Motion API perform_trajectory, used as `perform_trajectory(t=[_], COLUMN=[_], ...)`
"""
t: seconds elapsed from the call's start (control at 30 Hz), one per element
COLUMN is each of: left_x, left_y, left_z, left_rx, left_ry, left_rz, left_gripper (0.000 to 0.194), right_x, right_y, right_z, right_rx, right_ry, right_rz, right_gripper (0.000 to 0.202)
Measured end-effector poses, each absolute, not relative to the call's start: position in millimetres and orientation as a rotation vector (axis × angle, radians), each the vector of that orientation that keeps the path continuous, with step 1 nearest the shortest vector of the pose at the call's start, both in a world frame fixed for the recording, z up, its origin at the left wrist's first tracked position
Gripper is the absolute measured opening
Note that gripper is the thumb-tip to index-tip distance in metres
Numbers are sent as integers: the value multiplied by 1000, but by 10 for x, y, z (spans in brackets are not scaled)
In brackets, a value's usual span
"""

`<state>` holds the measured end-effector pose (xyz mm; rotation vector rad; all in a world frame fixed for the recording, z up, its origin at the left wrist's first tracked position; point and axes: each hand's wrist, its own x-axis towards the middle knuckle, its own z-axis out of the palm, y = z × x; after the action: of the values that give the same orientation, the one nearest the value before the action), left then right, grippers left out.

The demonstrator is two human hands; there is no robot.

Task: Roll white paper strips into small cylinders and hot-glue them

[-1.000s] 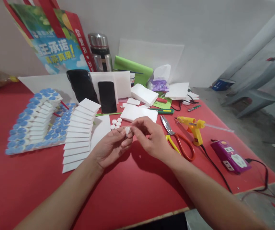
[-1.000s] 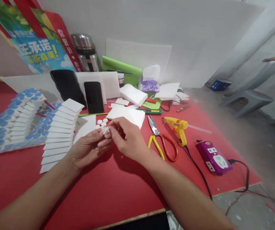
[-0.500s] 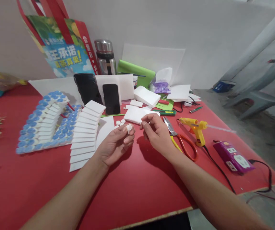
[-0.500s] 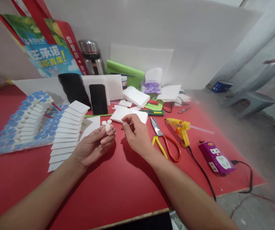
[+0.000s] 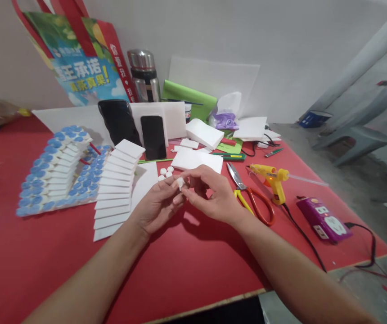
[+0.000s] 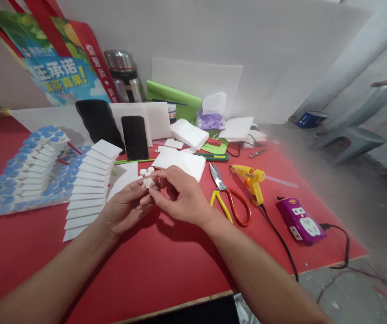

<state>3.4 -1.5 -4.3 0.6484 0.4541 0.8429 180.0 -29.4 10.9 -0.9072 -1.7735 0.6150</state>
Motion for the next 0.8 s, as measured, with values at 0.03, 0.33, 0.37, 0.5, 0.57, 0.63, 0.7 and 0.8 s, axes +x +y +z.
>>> perform_trajectory(t=[0.03,0.33,0.37,0.5,0.57,0.63,0.7,0.8], left_x=[40,48,58,102,114,117,113,103], left_y=[-17,-53,-60,-80,-82,-78,-71,-53], left_z=[-39,-23,-17,0,-4,-11,-13,-2], left_rx=[659,633,641,714,752,794,842,881], left_ry=[459,455,469,517,546,579,609,653], left_rz=[842,764,785,871,900,924,956,1042], left_gripper=[19,20,19,19,19,18,18,21], right_x=[1801,1844,1847,1850,1846,1843,1848,1876], right_y=[-296,-309,-309,-308,-307,-298,-275,-223], right_z=[105,139,143,133,111,80,48,16], right_rx=[-914,-913,-911,-936,-972,-1015,-1044,-1068], right_ry=[-1779,-1816,-1828,-1865,-1880,-1875,-1842,-1769], right_rz=[612,599,557,433,396,341,284,255], right_gripper=[24,31,30,25,23,19,14,12])
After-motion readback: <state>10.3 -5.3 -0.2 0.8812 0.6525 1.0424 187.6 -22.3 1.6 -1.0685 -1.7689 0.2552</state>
